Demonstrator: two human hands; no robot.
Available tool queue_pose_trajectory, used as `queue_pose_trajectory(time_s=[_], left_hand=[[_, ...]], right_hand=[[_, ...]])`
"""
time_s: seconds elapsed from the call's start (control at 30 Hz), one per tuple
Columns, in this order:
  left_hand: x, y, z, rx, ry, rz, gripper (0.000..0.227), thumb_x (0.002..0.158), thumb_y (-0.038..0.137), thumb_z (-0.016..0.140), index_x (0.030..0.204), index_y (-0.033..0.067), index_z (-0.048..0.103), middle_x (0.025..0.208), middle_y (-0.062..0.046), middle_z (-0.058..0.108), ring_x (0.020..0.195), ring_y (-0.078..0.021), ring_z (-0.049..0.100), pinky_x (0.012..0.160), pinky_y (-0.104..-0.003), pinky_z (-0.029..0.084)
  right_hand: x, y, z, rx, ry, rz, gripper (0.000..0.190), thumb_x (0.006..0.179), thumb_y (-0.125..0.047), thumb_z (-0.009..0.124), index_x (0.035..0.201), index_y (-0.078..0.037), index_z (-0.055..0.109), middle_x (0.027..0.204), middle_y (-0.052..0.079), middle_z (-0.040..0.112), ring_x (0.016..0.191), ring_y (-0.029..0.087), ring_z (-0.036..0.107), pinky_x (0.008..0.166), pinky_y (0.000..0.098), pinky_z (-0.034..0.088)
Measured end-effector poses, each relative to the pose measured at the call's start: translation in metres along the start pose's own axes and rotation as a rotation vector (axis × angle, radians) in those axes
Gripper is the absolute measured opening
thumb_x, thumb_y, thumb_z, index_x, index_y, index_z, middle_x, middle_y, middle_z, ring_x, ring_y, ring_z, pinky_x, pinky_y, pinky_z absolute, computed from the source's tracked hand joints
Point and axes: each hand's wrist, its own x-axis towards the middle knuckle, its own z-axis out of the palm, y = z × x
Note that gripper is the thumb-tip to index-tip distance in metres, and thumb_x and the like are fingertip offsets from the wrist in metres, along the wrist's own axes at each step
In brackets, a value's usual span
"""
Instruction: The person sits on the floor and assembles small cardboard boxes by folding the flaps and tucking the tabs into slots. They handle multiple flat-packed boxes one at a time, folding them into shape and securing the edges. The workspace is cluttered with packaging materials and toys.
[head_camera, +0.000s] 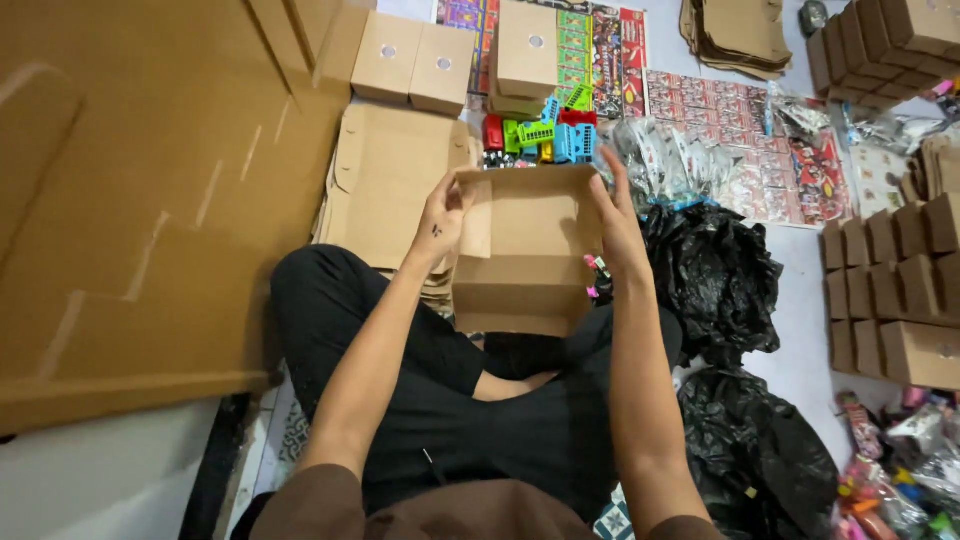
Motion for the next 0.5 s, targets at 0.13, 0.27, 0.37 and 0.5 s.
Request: queue_pose_trajectory(time_s=[0.13,0.27,0.37,0.5], left_hand=[[-0.010,0.040,0.004,-0.116,-0.069,-0.025,0.061,0.106,0.026,0.063,0.158,0.0097,0.035,0.150,-0.024,0.049,0.138,-0.0403,0.046,0.117,-0.059,0.035],[-0.022,0.084,0.009,-0.092,-0.146,0.089,0.090,0.097,0.029,0.075,0.165,0.0217,0.017,0.165,-0.021,0.026,0.152,-0.0440,0.018,0.122,-0.063,0.022],[-0.024,0.069,0.007,0.127,-0.121,0.126,0.105,0.091,0.034,0.082,0.167,0.0254,0.009,0.171,-0.015,0.017,0.155,-0.0408,0.014,0.124,-0.057,0.022],[-0.017,0.068,0.000,0.118,0.076,0.058,0.078,0.101,0.032,0.066,0.163,0.0252,0.019,0.163,-0.020,0.036,0.149,-0.0371,0.035,0.123,-0.054,0.033]], right_hand=[[-0.003,-0.018,0.020,-0.010,0.099,0.011,0.035,0.106,-0.045,0.059,0.136,-0.027,0.065,0.128,0.008,0.060,0.118,0.018,0.061,0.102,0.0377,0.052],[0.001,-0.013,0.035,0.026,0.243,-0.081,0.036,0.109,-0.037,0.059,0.142,-0.023,0.062,0.131,0.013,0.056,0.120,0.022,0.058,0.106,0.0402,0.050],[-0.011,-0.022,0.055,-0.057,0.280,-0.103,0.038,0.109,-0.032,0.057,0.146,-0.021,0.058,0.146,0.018,0.047,0.136,0.029,0.045,0.117,0.0474,0.036],[-0.022,-0.003,0.058,0.007,0.228,-0.050,0.041,0.110,-0.033,0.057,0.150,-0.026,0.048,0.133,0.014,0.060,0.116,0.022,0.061,0.102,0.0445,0.052]])
